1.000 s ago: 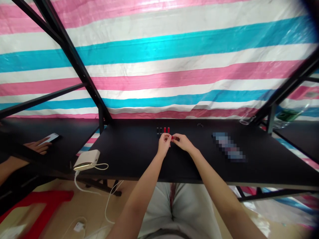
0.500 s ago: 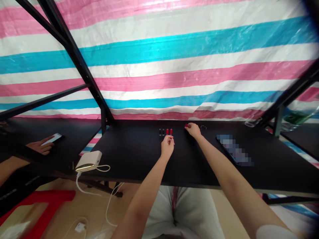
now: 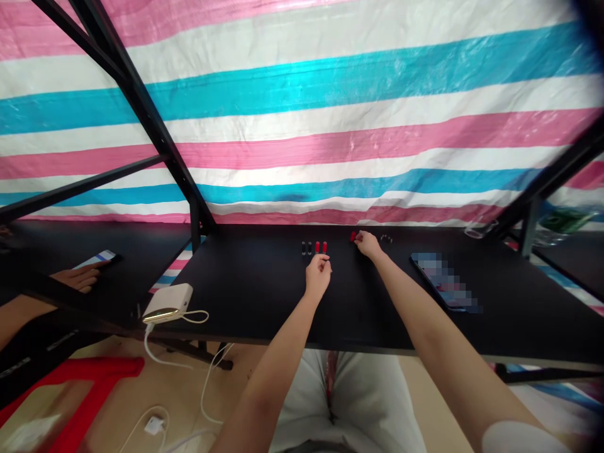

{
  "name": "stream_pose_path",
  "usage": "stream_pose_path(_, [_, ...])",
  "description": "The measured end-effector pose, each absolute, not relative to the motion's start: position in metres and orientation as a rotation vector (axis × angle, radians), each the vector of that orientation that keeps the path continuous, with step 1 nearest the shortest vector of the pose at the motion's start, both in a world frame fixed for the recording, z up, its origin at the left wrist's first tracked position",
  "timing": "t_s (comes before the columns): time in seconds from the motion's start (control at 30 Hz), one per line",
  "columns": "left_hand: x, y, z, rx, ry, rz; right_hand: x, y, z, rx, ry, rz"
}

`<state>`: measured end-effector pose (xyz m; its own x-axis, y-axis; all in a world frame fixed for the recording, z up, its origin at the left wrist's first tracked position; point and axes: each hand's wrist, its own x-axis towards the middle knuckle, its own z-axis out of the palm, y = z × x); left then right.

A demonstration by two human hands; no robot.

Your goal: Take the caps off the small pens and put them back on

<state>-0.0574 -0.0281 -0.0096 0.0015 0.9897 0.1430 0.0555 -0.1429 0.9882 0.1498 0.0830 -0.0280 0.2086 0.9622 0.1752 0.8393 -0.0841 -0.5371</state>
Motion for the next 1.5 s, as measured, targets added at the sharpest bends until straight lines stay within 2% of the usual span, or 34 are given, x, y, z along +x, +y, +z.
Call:
stream_pose_path(0.37, [-0.058, -0.028, -0.01, 1.372, 1.196, 1.312, 0.142, 0.074, -0.03, -1.949, -1.484, 0.349])
stream_pose_path(0.6, [-0.059, -0.029, -0.009, 1.315, 1.183, 1.352, 0.125, 0.039, -0.024, -1.906, -1.314, 0.231])
stream_pose_path(0.87, [-0.06, -0.028, -0.007, 1.304, 1.22, 1.438, 0.074, 0.015, -0.013, -1.5, -1.64, 0.28])
stream_pose_path(1.1, [-0.061, -0.027, -0.005, 1.249, 1.228, 1.467, 0.049, 0.023, -0.015, -1.59, -1.689, 0.371])
stream_pose_path(1.33, [-0.061, -0.027, -0.005, 1.239, 1.218, 1.473, 0.04, 0.025, -0.013, -1.67, -1.673, 0.306])
stream_pose_path(1.5, [-0.06, -0.027, -0.006, 1.2, 1.177, 1.467, 0.042, 0.016, -0.005, -1.542, -1.605, 0.267])
